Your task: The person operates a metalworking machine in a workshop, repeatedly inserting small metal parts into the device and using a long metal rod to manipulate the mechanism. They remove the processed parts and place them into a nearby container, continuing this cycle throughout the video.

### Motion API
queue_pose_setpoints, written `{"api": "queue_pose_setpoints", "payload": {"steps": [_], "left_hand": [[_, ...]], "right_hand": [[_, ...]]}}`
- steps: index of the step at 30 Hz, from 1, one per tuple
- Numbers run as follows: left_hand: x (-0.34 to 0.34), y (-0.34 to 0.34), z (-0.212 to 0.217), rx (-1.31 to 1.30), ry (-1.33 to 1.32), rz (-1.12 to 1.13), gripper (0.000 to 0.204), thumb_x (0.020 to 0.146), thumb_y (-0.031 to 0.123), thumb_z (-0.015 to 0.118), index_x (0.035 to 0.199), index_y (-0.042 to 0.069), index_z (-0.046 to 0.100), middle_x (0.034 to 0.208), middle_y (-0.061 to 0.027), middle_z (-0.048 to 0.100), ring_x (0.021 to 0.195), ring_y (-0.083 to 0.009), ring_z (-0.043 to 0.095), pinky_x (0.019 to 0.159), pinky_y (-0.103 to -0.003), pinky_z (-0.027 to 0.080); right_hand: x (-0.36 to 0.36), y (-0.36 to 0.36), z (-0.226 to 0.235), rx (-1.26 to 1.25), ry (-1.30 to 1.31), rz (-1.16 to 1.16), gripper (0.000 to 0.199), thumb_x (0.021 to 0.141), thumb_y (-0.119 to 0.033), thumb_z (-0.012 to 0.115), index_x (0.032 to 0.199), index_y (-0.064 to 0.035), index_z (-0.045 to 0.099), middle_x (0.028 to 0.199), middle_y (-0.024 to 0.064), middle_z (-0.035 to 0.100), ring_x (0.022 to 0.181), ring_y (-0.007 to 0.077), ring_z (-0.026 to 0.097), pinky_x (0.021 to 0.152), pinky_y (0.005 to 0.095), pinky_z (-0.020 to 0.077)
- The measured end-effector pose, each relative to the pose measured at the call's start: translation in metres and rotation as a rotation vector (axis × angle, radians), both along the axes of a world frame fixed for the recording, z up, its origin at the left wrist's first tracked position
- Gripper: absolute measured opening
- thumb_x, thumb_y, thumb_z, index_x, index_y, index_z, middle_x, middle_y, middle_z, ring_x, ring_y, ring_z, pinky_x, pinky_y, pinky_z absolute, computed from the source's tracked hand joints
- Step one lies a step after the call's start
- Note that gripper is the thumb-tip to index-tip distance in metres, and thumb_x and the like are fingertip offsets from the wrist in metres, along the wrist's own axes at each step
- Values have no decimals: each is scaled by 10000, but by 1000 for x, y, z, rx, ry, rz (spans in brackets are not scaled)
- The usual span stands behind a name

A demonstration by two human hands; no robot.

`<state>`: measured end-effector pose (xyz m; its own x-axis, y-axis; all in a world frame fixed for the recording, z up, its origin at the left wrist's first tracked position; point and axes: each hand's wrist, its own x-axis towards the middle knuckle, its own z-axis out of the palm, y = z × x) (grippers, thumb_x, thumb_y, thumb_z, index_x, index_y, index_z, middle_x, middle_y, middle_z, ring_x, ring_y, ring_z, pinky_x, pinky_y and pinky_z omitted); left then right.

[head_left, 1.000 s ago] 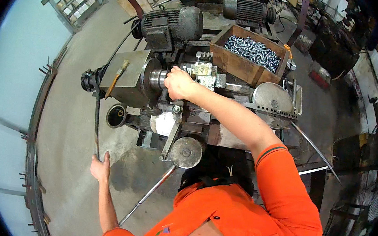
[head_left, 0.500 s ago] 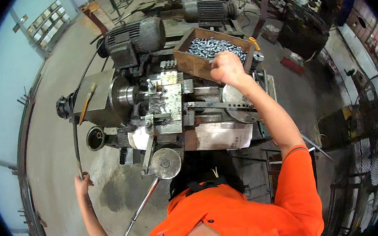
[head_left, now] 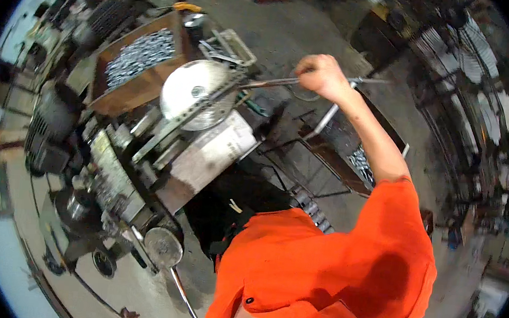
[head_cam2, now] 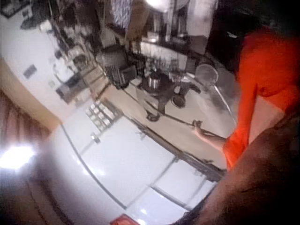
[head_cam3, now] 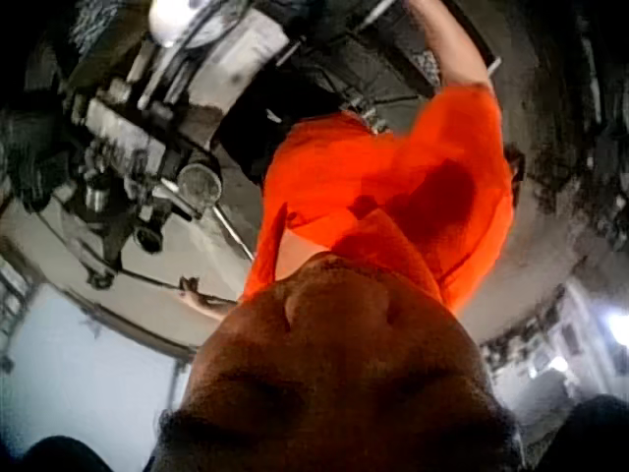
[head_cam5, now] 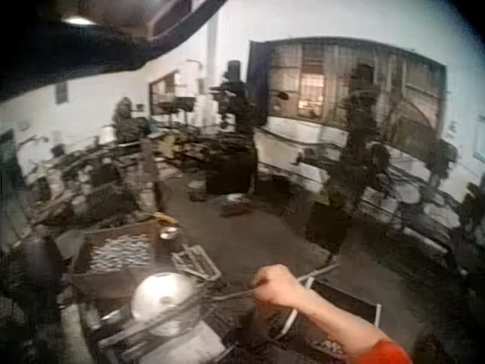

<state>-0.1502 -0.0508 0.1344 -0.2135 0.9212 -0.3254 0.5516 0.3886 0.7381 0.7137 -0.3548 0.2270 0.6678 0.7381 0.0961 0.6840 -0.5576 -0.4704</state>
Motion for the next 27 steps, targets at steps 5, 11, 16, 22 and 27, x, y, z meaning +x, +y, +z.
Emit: {"api": "queue_pose_setpoints", "payload": {"steps": [5,11,16,22,27], "left_hand": [[37,0,13,67,156,109,266,798,175,622,948,-33,556,612,-66,509,487,-156,452,452,-305,409],[69,-19,26,232,114,83,232,738,143,621,900,-2,540,602,-18,408,486,-137,299,446,-313,287],[87,-23,29,161,202,65,216,736,138,615,883,2,534,598,-16,401,486,-136,293,446,-314,280],[106,-28,41,144,241,40,197,734,133,608,862,8,526,593,-13,393,486,-135,287,445,-315,273],[109,-31,45,135,257,20,182,732,129,603,845,12,520,588,-11,386,485,-133,281,445,-316,266]], "right_hand": [[4,-147,-72,-94,167,-372,427,592,-163,569,997,-56,652,790,182,623,743,291,610,692,364,476],[-11,-189,-176,-248,202,-129,422,572,-151,601,981,-67,656,1094,143,600,1014,310,563,867,361,459],[-6,-169,-212,-247,103,339,362,557,-116,627,913,-56,651,980,129,605,906,317,564,803,385,473],[1,-154,-233,-311,171,357,303,549,-111,631,845,-44,621,945,139,615,923,330,562,789,400,483],[4,-159,-238,-215,114,438,427,535,-113,623,959,-69,639,1195,78,544,1070,296,491,807,390,477]]}}
